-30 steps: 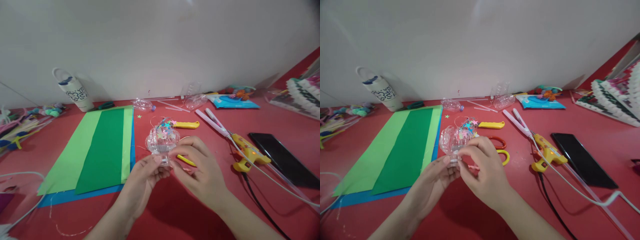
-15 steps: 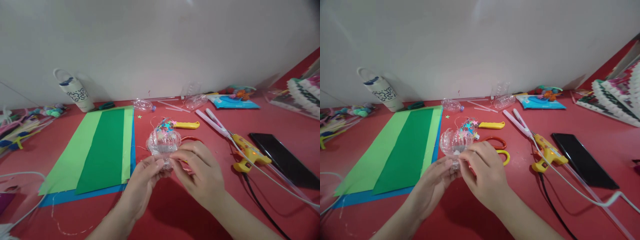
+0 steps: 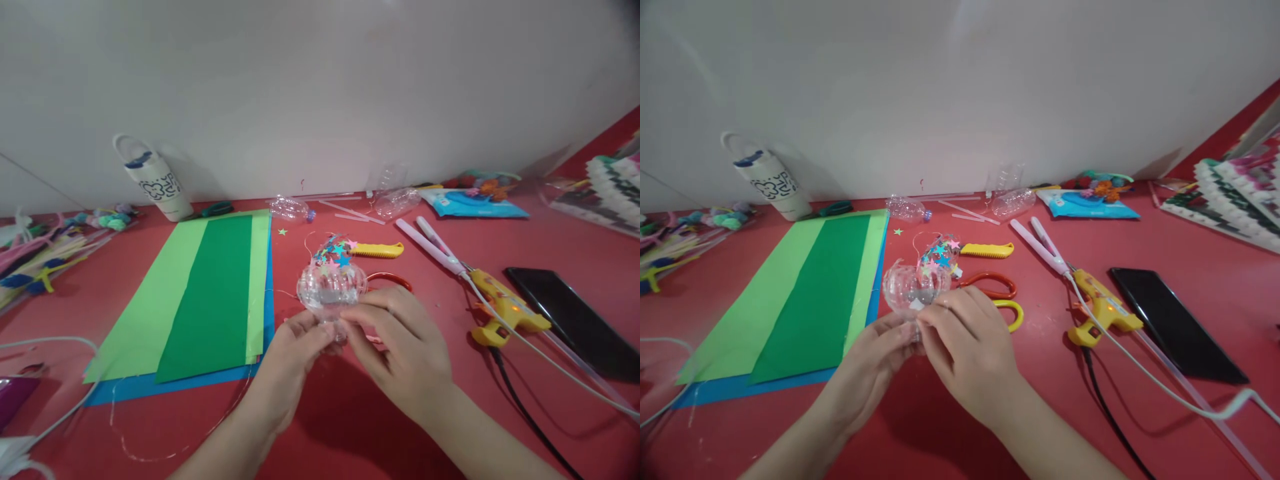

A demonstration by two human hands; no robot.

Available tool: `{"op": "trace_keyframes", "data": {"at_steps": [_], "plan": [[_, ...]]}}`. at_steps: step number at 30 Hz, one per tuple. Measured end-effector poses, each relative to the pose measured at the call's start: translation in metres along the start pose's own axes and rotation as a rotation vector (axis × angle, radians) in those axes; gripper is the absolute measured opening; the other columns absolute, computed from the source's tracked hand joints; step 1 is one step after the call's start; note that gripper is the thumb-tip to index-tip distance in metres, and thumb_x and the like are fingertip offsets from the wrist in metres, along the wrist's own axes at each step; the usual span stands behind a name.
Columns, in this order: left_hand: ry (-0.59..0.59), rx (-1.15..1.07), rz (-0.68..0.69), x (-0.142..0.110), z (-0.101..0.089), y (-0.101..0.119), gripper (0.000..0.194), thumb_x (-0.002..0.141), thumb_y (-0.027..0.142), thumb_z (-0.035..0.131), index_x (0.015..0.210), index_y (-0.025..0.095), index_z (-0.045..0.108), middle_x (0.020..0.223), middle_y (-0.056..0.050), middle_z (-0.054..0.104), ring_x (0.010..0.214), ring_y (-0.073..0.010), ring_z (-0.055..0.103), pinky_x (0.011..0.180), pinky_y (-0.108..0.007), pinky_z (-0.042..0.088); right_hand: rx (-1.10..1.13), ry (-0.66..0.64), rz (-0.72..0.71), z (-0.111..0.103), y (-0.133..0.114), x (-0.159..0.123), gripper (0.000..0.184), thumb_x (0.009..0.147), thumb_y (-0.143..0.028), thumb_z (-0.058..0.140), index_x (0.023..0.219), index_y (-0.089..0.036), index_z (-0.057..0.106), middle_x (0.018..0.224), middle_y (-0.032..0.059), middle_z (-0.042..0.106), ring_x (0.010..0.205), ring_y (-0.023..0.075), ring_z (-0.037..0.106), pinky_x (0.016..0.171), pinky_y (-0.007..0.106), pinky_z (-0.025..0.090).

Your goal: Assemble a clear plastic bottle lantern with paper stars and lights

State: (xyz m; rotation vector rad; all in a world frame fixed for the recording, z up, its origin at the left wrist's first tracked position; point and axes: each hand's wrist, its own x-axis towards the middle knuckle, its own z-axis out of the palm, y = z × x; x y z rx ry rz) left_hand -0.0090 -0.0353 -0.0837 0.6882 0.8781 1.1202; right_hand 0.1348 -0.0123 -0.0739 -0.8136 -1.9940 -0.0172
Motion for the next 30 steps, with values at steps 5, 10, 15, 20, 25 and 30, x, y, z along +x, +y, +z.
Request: {"op": "trace_keyframes", "data": {"at_steps": [5, 10, 15, 20, 25, 30], "plan": [[0.031, -0.190, -0.088, 0.003, -0.005, 0.004, 0.014, 0.080, 0.020, 0.058, 0.079, 0.012, 0.069, 0.077, -0.006, 0.064, 0.073, -0.0130, 0.057, 0.073, -0.025, 0.046, 0.072, 0.009, 0.110, -0.003, 0.001, 0.003, 0.014, 0.081, -0.009, 0.056, 0.092, -0.018, 0.056, 0.084, 0.0042, 0.059, 0.080, 0.0152, 0.055, 0.071, 0.029, 0.047], [0.104, -0.316, -0.148, 0.008, -0.013, 0.014, 0.017, 0.079, 0.017, 0.054, 0.079, 0.008, 0.069, 0.072, -0.008, 0.063, 0.070, -0.0130, 0.058, 0.071, -0.024, 0.049, 0.084, 0.027, 0.233, -0.009, 0.009, 0.006, 0.012, 0.083, -0.011, 0.052, 0.088, -0.021, 0.056, 0.082, 0.0025, 0.060, 0.074, 0.0143, 0.056, 0.065, 0.027, 0.047], [0.226, -0.315, -0.067, 0.014, -0.019, 0.036, 0.022, 0.080, 0.013, 0.048, 0.068, 0.008, 0.065, 0.066, -0.007, 0.061, 0.062, -0.0123, 0.057, 0.064, -0.023, 0.051, 0.000, -0.084, 0.450, -0.010, 0.037, 0.008, 0.008, 0.083, -0.015, 0.052, 0.080, -0.021, 0.056, 0.078, 0.0013, 0.061, 0.068, 0.0145, 0.057, 0.062, 0.027, 0.046], [0.278, -0.297, 0.003, 0.018, -0.022, 0.053, 0.024, 0.082, 0.017, 0.047, 0.075, 0.006, 0.066, 0.069, -0.008, 0.061, 0.061, -0.0129, 0.057, 0.058, -0.023, 0.052, -0.086, -0.271, 0.452, 0.004, 0.060, -0.002, 0.010, 0.078, -0.012, 0.054, 0.080, -0.019, 0.061, 0.086, 0.0074, 0.064, 0.083, 0.0230, 0.058, 0.073, 0.037, 0.048], [0.271, -0.299, -0.012, 0.022, -0.022, 0.047, 0.027, 0.083, 0.017, 0.046, 0.064, 0.010, 0.063, 0.067, -0.008, 0.061, 0.062, -0.0131, 0.057, 0.060, -0.024, 0.053, -0.100, -0.327, 0.354, 0.024, 0.070, -0.008, 0.018, 0.080, -0.009, 0.052, 0.088, -0.017, 0.067, 0.108, 0.0138, 0.062, 0.105, 0.0276, 0.053, 0.086, 0.044, 0.046], [0.273, -0.294, 0.002, 0.022, -0.025, 0.034, 0.025, 0.083, 0.014, 0.046, 0.067, 0.010, 0.064, 0.064, -0.007, 0.060, 0.062, -0.0130, 0.058, 0.060, -0.023, 0.052, -0.098, -0.344, 0.281, 0.040, 0.078, -0.009, 0.020, 0.079, -0.014, 0.058, 0.095, -0.019, 0.069, 0.111, 0.0138, 0.061, 0.109, 0.0286, 0.052, 0.092, 0.050, 0.042]]}}
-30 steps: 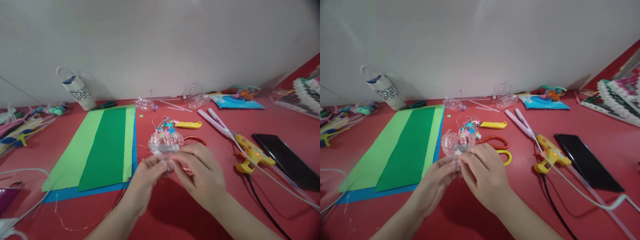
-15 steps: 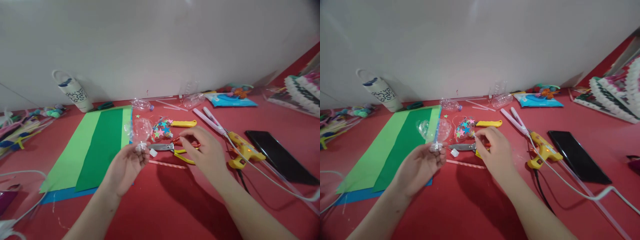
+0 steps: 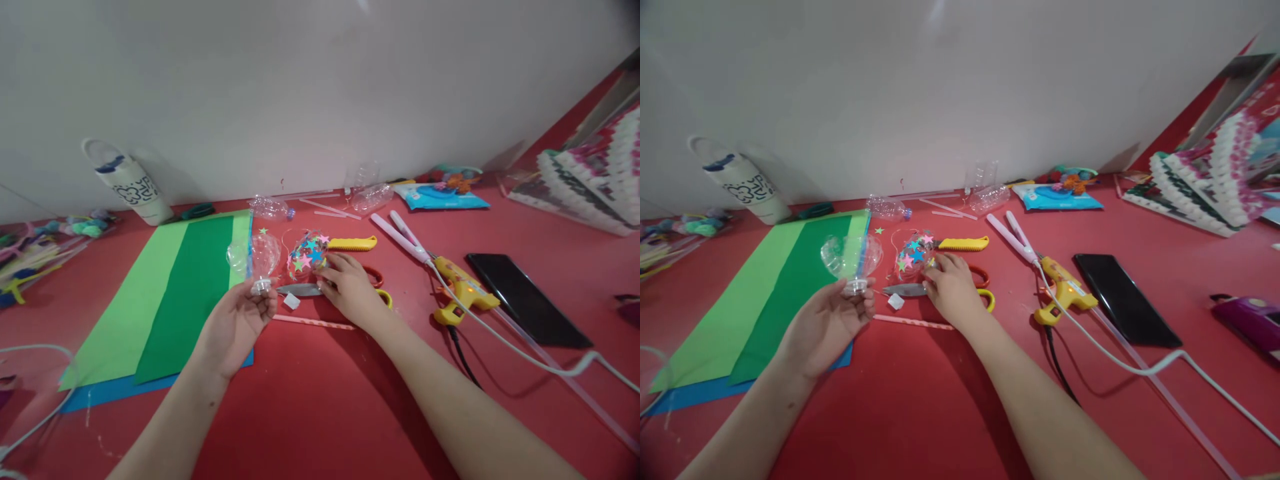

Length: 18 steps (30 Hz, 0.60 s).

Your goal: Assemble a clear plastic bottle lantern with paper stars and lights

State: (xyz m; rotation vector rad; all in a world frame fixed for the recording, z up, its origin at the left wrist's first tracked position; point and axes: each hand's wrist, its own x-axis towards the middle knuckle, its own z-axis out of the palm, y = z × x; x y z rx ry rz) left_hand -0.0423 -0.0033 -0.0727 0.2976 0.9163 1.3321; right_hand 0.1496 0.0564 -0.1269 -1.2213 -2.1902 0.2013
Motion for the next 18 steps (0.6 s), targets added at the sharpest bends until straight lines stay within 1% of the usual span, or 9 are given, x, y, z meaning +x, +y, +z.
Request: {"op": "trace_keyframes", "data": {"at_steps": [2, 5, 7, 10, 12, 14, 15, 18], "plan": [[-0.005, 0.003, 0.006, 0.000, -0.002, -0.001, 0.025, 0.083, 0.013, 0.047, 0.065, 0.010, 0.064, 0.064, -0.007, 0.060, 0.062, -0.0131, 0.058, 0.060, -0.023, 0.053, 0.004, 0.008, -0.007, 0.002, -0.003, 0.001, 0.022, 0.080, -0.014, 0.057, 0.098, -0.019, 0.068, 0.108, 0.0141, 0.060, 0.104, 0.0282, 0.054, 0.089, 0.051, 0.045], [-0.010, 0.000, 0.023, 0.001, -0.003, 0.001, 0.025, 0.083, 0.013, 0.047, 0.064, 0.011, 0.064, 0.065, -0.007, 0.060, 0.062, -0.0127, 0.059, 0.059, -0.022, 0.053, 0.022, 0.046, 0.002, -0.001, -0.014, 0.001, 0.027, 0.082, -0.013, 0.054, 0.105, -0.019, 0.066, 0.114, 0.0159, 0.054, 0.105, 0.0277, 0.054, 0.086, 0.049, 0.047], [-0.003, -0.006, 0.043, 0.001, -0.004, 0.003, 0.022, 0.082, 0.013, 0.048, 0.068, 0.010, 0.065, 0.066, -0.006, 0.061, 0.063, -0.0125, 0.059, 0.060, -0.022, 0.053, 0.039, 0.082, 0.014, -0.008, -0.024, -0.001, 0.029, 0.084, -0.014, 0.052, 0.110, -0.018, 0.064, 0.119, 0.0163, 0.048, 0.109, 0.0267, 0.052, 0.087, 0.046, 0.048], [0.015, -0.023, 0.054, 0.000, -0.005, 0.006, 0.018, 0.080, 0.013, 0.050, 0.075, 0.008, 0.066, 0.066, -0.006, 0.061, 0.063, -0.0131, 0.059, 0.060, -0.022, 0.053, 0.077, 0.128, 0.054, -0.022, -0.038, -0.007, 0.029, 0.087, -0.019, 0.049, 0.113, -0.020, 0.062, 0.118, 0.0143, 0.044, 0.109, 0.0241, 0.052, 0.089, 0.043, 0.048], [0.018, -0.053, 0.048, -0.002, -0.005, 0.006, 0.017, 0.080, 0.014, 0.051, 0.075, 0.008, 0.067, 0.066, -0.006, 0.061, 0.064, -0.0138, 0.060, 0.061, -0.024, 0.054, 0.179, 0.141, 0.109, -0.032, -0.046, -0.012, 0.029, 0.087, -0.023, 0.050, 0.114, -0.023, 0.061, 0.113, 0.0113, 0.045, 0.106, 0.0223, 0.053, 0.089, 0.043, 0.049], [0.040, -0.068, 0.041, -0.004, -0.005, 0.007, 0.017, 0.079, 0.016, 0.053, 0.075, 0.008, 0.067, 0.068, -0.007, 0.062, 0.065, -0.0147, 0.059, 0.060, -0.025, 0.054, 0.301, 0.123, 0.170, -0.043, -0.054, -0.018, 0.034, 0.087, -0.024, 0.051, 0.120, -0.028, 0.056, 0.108, 0.0080, 0.048, 0.102, 0.0195, 0.055, 0.086, 0.039, 0.051], [0.048, -0.074, 0.037, -0.006, -0.005, 0.006, 0.017, 0.078, 0.016, 0.054, 0.078, 0.007, 0.068, 0.068, -0.007, 0.062, 0.064, -0.0146, 0.059, 0.059, -0.024, 0.054, 0.343, 0.108, 0.189, -0.047, -0.057, -0.021, 0.036, 0.086, -0.025, 0.052, 0.122, -0.031, 0.054, 0.105, 0.0065, 0.049, 0.099, 0.0186, 0.055, 0.084, 0.037, 0.052], [0.047, -0.062, 0.050, -0.012, -0.003, 0.005, 0.018, 0.075, 0.019, 0.059, 0.082, 0.007, 0.070, 0.072, -0.009, 0.064, 0.067, -0.0164, 0.059, 0.061, -0.027, 0.055, 0.414, 0.107, 0.188, -0.058, -0.064, -0.026, 0.036, 0.087, -0.027, 0.052, 0.122, -0.034, 0.054, 0.106, 0.0055, 0.051, 0.099, 0.0181, 0.055, 0.083, 0.035, 0.053]]}}
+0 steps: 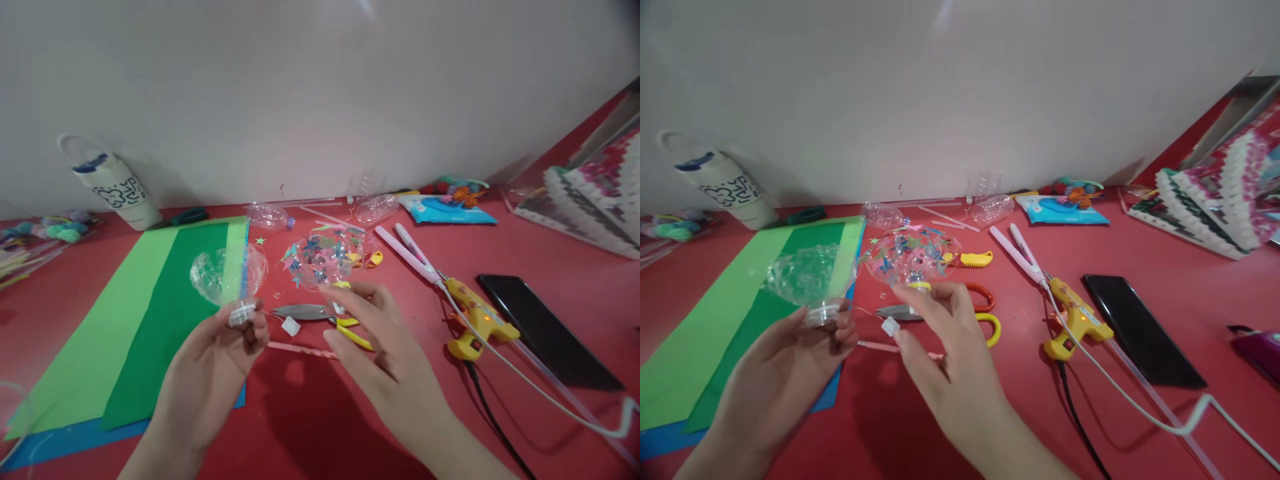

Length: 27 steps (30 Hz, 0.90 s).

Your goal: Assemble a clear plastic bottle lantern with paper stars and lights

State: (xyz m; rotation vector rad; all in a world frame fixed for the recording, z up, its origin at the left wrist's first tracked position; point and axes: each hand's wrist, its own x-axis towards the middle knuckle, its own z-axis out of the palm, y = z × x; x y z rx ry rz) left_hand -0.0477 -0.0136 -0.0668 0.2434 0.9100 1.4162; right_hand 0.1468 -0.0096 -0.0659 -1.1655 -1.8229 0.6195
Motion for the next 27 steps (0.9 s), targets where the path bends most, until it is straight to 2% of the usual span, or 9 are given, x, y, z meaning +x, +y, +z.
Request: {"op": "trace_keyframes", "data": {"at_steps": [5, 8, 11, 14, 19, 27], "plan": [[-0.040, 0.009, 0.035, -0.011, 0.003, -0.004, 0.023, 0.070, 0.029, 0.068, 0.084, 0.012, 0.073, 0.078, -0.009, 0.070, 0.071, -0.0189, 0.064, 0.067, -0.028, 0.057, 0.180, -0.027, 0.036, -0.001, -0.002, -0.002, 0.038, 0.087, -0.024, 0.052, 0.123, -0.036, 0.052, 0.110, 0.0036, 0.055, 0.100, 0.0167, 0.058, 0.086, 0.033, 0.054], [-0.143, 0.019, 0.018, -0.016, 0.005, -0.008, 0.026, 0.069, 0.035, 0.070, 0.089, 0.019, 0.074, 0.090, -0.009, 0.073, 0.084, -0.0234, 0.067, 0.079, -0.031, 0.056, 0.263, -0.019, 0.061, -0.001, 0.002, -0.001, 0.039, 0.086, -0.021, 0.053, 0.122, -0.034, 0.053, 0.108, 0.0042, 0.059, 0.096, 0.0177, 0.061, 0.085, 0.035, 0.055], [-0.239, 0.048, -0.029, -0.020, 0.005, -0.011, 0.032, 0.070, 0.040, 0.069, 0.094, 0.020, 0.074, 0.108, -0.011, 0.070, 0.101, -0.0297, 0.064, 0.088, -0.037, 0.052, 0.304, -0.041, 0.086, -0.002, 0.004, 0.000, 0.038, 0.086, -0.023, 0.054, 0.122, -0.035, 0.053, 0.105, 0.0038, 0.061, 0.094, 0.0189, 0.063, 0.082, 0.036, 0.056], [-0.289, 0.077, -0.043, -0.023, 0.004, -0.012, 0.034, 0.070, 0.042, 0.069, 0.095, 0.020, 0.074, 0.112, -0.012, 0.069, 0.106, -0.0321, 0.061, 0.091, -0.039, 0.051, 0.334, -0.062, 0.105, -0.003, 0.005, -0.001, 0.037, 0.086, -0.026, 0.054, 0.122, -0.037, 0.052, 0.106, 0.0037, 0.062, 0.096, 0.0201, 0.063, 0.083, 0.038, 0.056], [-0.258, 0.066, -0.036, -0.020, 0.000, -0.013, 0.033, 0.074, 0.042, 0.066, 0.098, 0.020, 0.073, 0.112, -0.013, 0.069, 0.107, -0.0316, 0.061, 0.092, -0.040, 0.050, 0.396, -0.066, 0.104, -0.005, 0.004, -0.001, 0.038, 0.086, -0.024, 0.054, 0.122, -0.036, 0.052, 0.111, 0.0042, 0.063, 0.096, 0.0195, 0.064, 0.082, 0.036, 0.056], [-0.245, 0.010, -0.014, -0.016, 0.002, -0.013, 0.029, 0.072, 0.035, 0.068, 0.094, 0.017, 0.074, 0.103, -0.013, 0.072, 0.098, -0.0285, 0.065, 0.087, -0.036, 0.053, 0.380, -0.013, 0.093, -0.004, 0.005, 0.003, 0.037, 0.084, -0.022, 0.056, 0.118, -0.036, 0.057, 0.101, 0.0019, 0.064, 0.089, 0.0153, 0.064, 0.076, 0.027, 0.057]]}}
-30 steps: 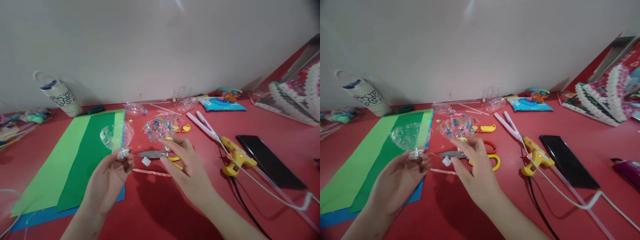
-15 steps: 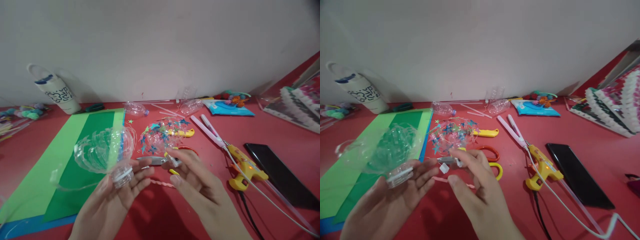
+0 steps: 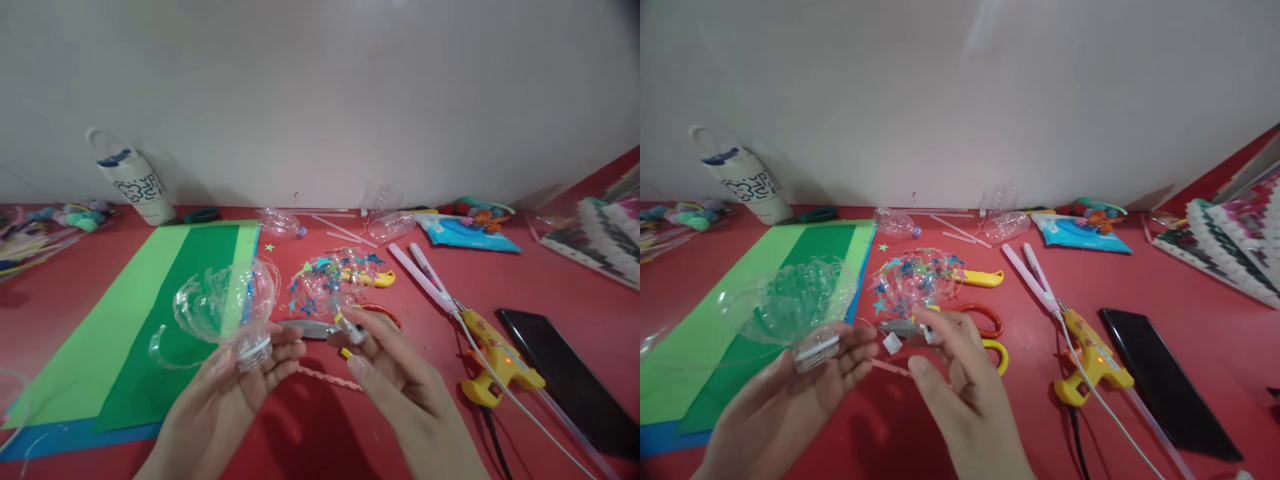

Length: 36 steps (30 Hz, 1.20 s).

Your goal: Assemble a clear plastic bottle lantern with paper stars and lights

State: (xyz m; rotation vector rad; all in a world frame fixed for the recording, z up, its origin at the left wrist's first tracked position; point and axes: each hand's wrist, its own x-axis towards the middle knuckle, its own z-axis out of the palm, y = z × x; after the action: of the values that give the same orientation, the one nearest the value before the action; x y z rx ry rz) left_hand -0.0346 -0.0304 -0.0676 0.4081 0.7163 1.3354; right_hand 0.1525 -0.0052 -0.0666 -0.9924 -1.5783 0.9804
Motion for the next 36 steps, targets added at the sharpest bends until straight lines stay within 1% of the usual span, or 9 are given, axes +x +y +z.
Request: {"op": "trace_keyframes", "data": {"at_steps": [5, 9, 14, 17, 20, 23, 25, 28, 36], "plan": [[0.017, -0.045, -0.013, 0.003, -0.001, 0.001, 0.024, 0.069, 0.031, 0.071, 0.087, 0.015, 0.075, 0.088, -0.010, 0.074, 0.087, -0.0232, 0.067, 0.080, -0.029, 0.055, -0.005, 0.004, -0.010, 0.002, 0.003, 0.001, 0.034, 0.084, -0.022, 0.054, 0.116, -0.035, 0.058, 0.098, 0.0025, 0.059, 0.088, 0.0152, 0.063, 0.076, 0.028, 0.056], [0.055, -0.065, -0.020, 0.008, -0.002, 0.001, 0.024, 0.067, 0.029, 0.073, 0.086, 0.014, 0.075, 0.087, -0.009, 0.074, 0.086, -0.0221, 0.067, 0.081, -0.029, 0.055, 0.010, 0.003, 0.005, 0.002, 0.004, 0.001, 0.034, 0.085, -0.023, 0.054, 0.116, -0.035, 0.058, 0.099, 0.0031, 0.056, 0.088, 0.0157, 0.062, 0.078, 0.030, 0.056], [0.050, -0.056, -0.009, 0.009, -0.003, 0.001, 0.026, 0.066, 0.029, 0.074, 0.086, 0.013, 0.075, 0.085, -0.010, 0.074, 0.084, -0.0219, 0.067, 0.078, -0.028, 0.056, 0.108, -0.026, 0.032, 0.001, 0.004, -0.001, 0.034, 0.086, -0.022, 0.052, 0.118, -0.034, 0.057, 0.102, 0.0050, 0.055, 0.094, 0.0178, 0.062, 0.083, 0.035, 0.055], [0.101, -0.069, -0.037, 0.009, -0.005, 0.001, 0.028, 0.063, 0.030, 0.076, 0.084, 0.012, 0.075, 0.084, -0.010, 0.074, 0.081, -0.0210, 0.067, 0.077, -0.028, 0.056, 0.129, -0.029, 0.029, 0.001, 0.003, -0.001, 0.035, 0.086, -0.022, 0.052, 0.118, -0.035, 0.057, 0.104, 0.0048, 0.055, 0.095, 0.0181, 0.063, 0.084, 0.035, 0.055], [0.160, -0.058, -0.071, 0.008, -0.007, 0.001, 0.032, 0.058, 0.029, 0.079, 0.084, 0.010, 0.075, 0.076, -0.010, 0.072, 0.072, -0.0181, 0.065, 0.071, -0.026, 0.056, 0.142, -0.022, 0.019, 0.000, 0.001, -0.001, 0.035, 0.086, -0.022, 0.053, 0.117, -0.036, 0.057, 0.104, 0.0040, 0.055, 0.095, 0.0175, 0.063, 0.084, 0.033, 0.055], [0.195, -0.047, -0.081, 0.009, -0.008, 0.001, 0.036, 0.055, 0.030, 0.081, 0.084, 0.010, 0.075, 0.072, -0.008, 0.070, 0.066, -0.0161, 0.062, 0.067, -0.026, 0.055, 0.138, -0.005, 0.079, 0.000, -0.001, -0.002, 0.033, 0.086, -0.024, 0.055, 0.115, -0.038, 0.058, 0.103, 0.0023, 0.054, 0.094, 0.0160, 0.062, 0.087, 0.032, 0.053], [0.201, -0.035, -0.081, 0.009, -0.008, 0.001, 0.036, 0.054, 0.031, 0.081, 0.083, 0.010, 0.075, 0.071, -0.008, 0.069, 0.065, -0.0154, 0.060, 0.067, -0.026, 0.055, 0.135, -0.010, 0.133, 0.000, -0.002, -0.003, 0.033, 0.085, -0.025, 0.056, 0.115, -0.039, 0.058, 0.104, 0.0013, 0.053, 0.095, 0.0159, 0.060, 0.089, 0.033, 0.051], [0.195, -0.013, -0.089, 0.010, -0.008, 0.001, 0.037, 0.055, 0.032, 0.081, 0.083, 0.009, 0.075, 0.070, -0.008, 0.067, 0.064, -0.0147, 0.059, 0.066, -0.025, 0.054, 0.133, -0.036, 0.171, 0.000, -0.002, -0.003, 0.033, 0.086, -0.027, 0.055, 0.115, -0.042, 0.057, 0.107, 0.0004, 0.052, 0.097, 0.0174, 0.059, 0.089, 0.036, 0.050], [0.191, -0.014, -0.103, 0.011, -0.010, -0.001, 0.036, 0.056, 0.034, 0.080, 0.083, 0.010, 0.075, 0.070, -0.007, 0.066, 0.063, -0.0138, 0.057, 0.066, -0.024, 0.053, 0.126, -0.030, 0.173, -0.001, -0.003, -0.004, 0.035, 0.085, -0.029, 0.056, 0.116, -0.043, 0.056, 0.108, 0.0010, 0.053, 0.094, 0.0188, 0.059, 0.087, 0.040, 0.051]]}}
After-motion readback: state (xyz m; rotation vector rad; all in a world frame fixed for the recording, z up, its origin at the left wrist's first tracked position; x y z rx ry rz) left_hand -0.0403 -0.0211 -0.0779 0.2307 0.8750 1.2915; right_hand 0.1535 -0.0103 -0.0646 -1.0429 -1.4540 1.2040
